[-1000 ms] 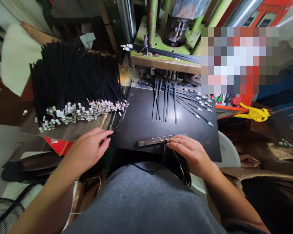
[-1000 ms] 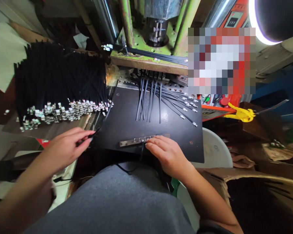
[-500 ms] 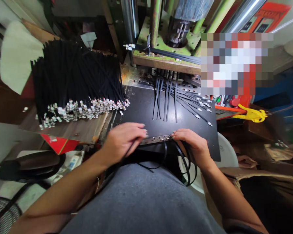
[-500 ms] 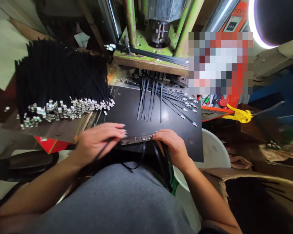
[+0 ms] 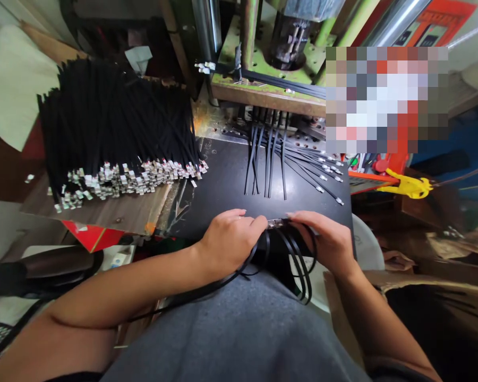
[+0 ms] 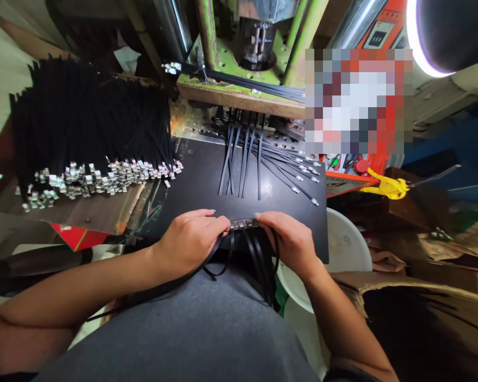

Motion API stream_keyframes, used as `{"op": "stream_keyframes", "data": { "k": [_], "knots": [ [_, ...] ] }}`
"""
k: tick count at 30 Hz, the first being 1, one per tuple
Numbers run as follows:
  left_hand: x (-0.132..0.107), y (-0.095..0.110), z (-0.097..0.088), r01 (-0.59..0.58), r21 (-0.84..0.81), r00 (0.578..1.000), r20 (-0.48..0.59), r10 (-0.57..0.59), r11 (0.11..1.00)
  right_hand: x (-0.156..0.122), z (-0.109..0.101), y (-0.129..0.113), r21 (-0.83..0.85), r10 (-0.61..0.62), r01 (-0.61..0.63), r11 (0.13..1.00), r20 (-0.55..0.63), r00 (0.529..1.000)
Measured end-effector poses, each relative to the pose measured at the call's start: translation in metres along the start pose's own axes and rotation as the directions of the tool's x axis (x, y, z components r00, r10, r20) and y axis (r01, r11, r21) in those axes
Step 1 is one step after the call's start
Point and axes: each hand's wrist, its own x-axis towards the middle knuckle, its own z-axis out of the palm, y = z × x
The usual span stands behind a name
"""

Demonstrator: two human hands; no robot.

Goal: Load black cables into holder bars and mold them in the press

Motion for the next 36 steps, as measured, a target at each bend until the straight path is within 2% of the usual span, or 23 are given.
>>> {"op": "stream_keyframes", "data": {
  "k": [2, 4, 7, 10, 12, 14, 17, 19, 21, 22, 23, 25, 26, 27, 28, 29, 30, 31, 32, 34, 36],
  "knots": [
    [-0.003, -0.004, 0.005, -0.041, -0.012, 0.999, -0.023, 0.041, 0.999, -0.004, -0.004, 0.002, 0.032, 0.047, -0.047, 0.998, -0.012, 0.999],
    [-0.009, -0.012, 0.008, -0.095, -0.080, 0.995, -0.012, 0.095, 0.992, -0.006, -0.006, 0.004, 0.046, 0.030, -0.031, 0.998, 0.038, 0.999],
    [-0.023, -0.034, -0.004, -0.125, -0.138, 0.992, 0.010, 0.127, 0.983, -0.006, -0.009, 0.003, 0.034, -0.020, 0.016, 0.999, 0.127, 0.992],
    [-0.031, -0.064, -0.031, 0.020, 0.018, 0.998, -0.052, -0.019, 1.000, -0.002, -0.011, 0.002, 0.001, -0.030, 0.030, 1.000, 0.168, 0.985],
    [-0.029, -0.086, -0.047, 0.151, 0.169, 0.986, -0.098, -0.136, 0.974, 0.001, -0.012, 0.001, -0.053, -0.059, 0.069, 0.996, 0.174, 0.983],
    [-0.021, -0.105, -0.055, 0.214, 0.288, 0.977, -0.087, -0.197, 0.933, 0.004, -0.010, -0.002, -0.124, -0.117, 0.143, 0.982, 0.196, 0.974],
    [-0.007, -0.127, -0.051, 0.163, 0.388, 0.981, 0.037, -0.192, 0.907, 0.002, -0.006, -0.007, -0.192, -0.170, 0.215, 0.958, 0.224, 0.960],
    [-0.002, -0.136, -0.045, 0.107, 0.398, 0.981, 0.105, -0.161, 0.911, -0.001, -0.006, -0.008, -0.206, -0.156, 0.201, 0.958, 0.216, 0.964],
    [-0.002, -0.142, -0.042, 0.059, 0.362, 0.990, 0.100, -0.101, 0.930, 0.001, -0.013, -0.007, -0.186, -0.104, 0.150, 0.971, 0.233, 0.967],
    [-0.003, -0.145, -0.043, 0.031, 0.338, 0.995, 0.077, -0.060, 0.941, 0.006, -0.019, -0.004, -0.151, -0.069, 0.116, 0.982, 0.284, 0.956],
    [-0.006, -0.146, -0.046, 0.007, 0.323, 0.999, 0.044, -0.023, 0.946, 0.016, -0.027, 0.001, -0.096, -0.036, 0.078, 0.992, 0.379, 0.925],
    [-0.010, -0.145, -0.053, -0.038, 0.323, 0.999, -0.010, 0.044, 0.946, 0.049, -0.042, 0.017, 0.013, 0.001, -0.011, 1.000, 0.578, 0.816],
    [-0.013, -0.142, -0.056, -0.067, 0.324, 0.996, -0.028, 0.081, 0.944, 0.073, -0.047, 0.027, 0.033, 0.010, -0.038, 0.999, 0.612, 0.790],
    [-0.016, -0.138, -0.059, -0.096, 0.317, 0.992, -0.042, 0.115, 0.944, 0.101, -0.048, 0.039, 0.015, 0.034, -0.052, 0.999, 0.589, 0.807],
    [-0.019, -0.133, -0.062, -0.126, 0.296, 0.987, -0.055, 0.149, 0.947, 0.132, -0.045, 0.051, -0.054, 0.069, -0.050, 0.997, 0.469, 0.880],
    [-0.023, -0.127, -0.062, -0.157, 0.257, 0.982, -0.063, 0.179, 0.954, 0.165, -0.038, 0.064, -0.152, 0.113, -0.074, 0.986, 0.273, 0.955],
    [-0.028, -0.120, -0.062, -0.186, 0.202, 0.977, -0.069, 0.204, 0.961, 0.197, -0.026, 0.077, -0.259, 0.168, -0.141, 0.955, 0.083, 0.982],
    [-0.035, -0.113, -0.061, -0.199, 0.143, 0.975, -0.071, 0.211, 0.970, 0.228, -0.012, 0.088, -0.352, 0.233, -0.236, 0.906, -0.050, 0.971],
    [-0.043, -0.107, -0.060, -0.195, 0.085, 0.978, -0.062, 0.200, 0.977, 0.255, 0.004, 0.099, -0.405, 0.277, -0.305, 0.862, -0.127, 0.952],
    [-0.065, -0.098, -0.059, -0.146, -0.010, 0.989, -0.004, 0.146, 0.989, 0.293, 0.034, 0.116, -0.434, 0.321, -0.376, 0.819, -0.197, 0.926],
    [-0.089, -0.098, -0.062, -0.030, -0.037, 0.998, 0.051, 0.032, 0.999, 0.311, 0.055, 0.128, -0.426, 0.344, -0.410, 0.807, -0.224, 0.912]
  ]
}}
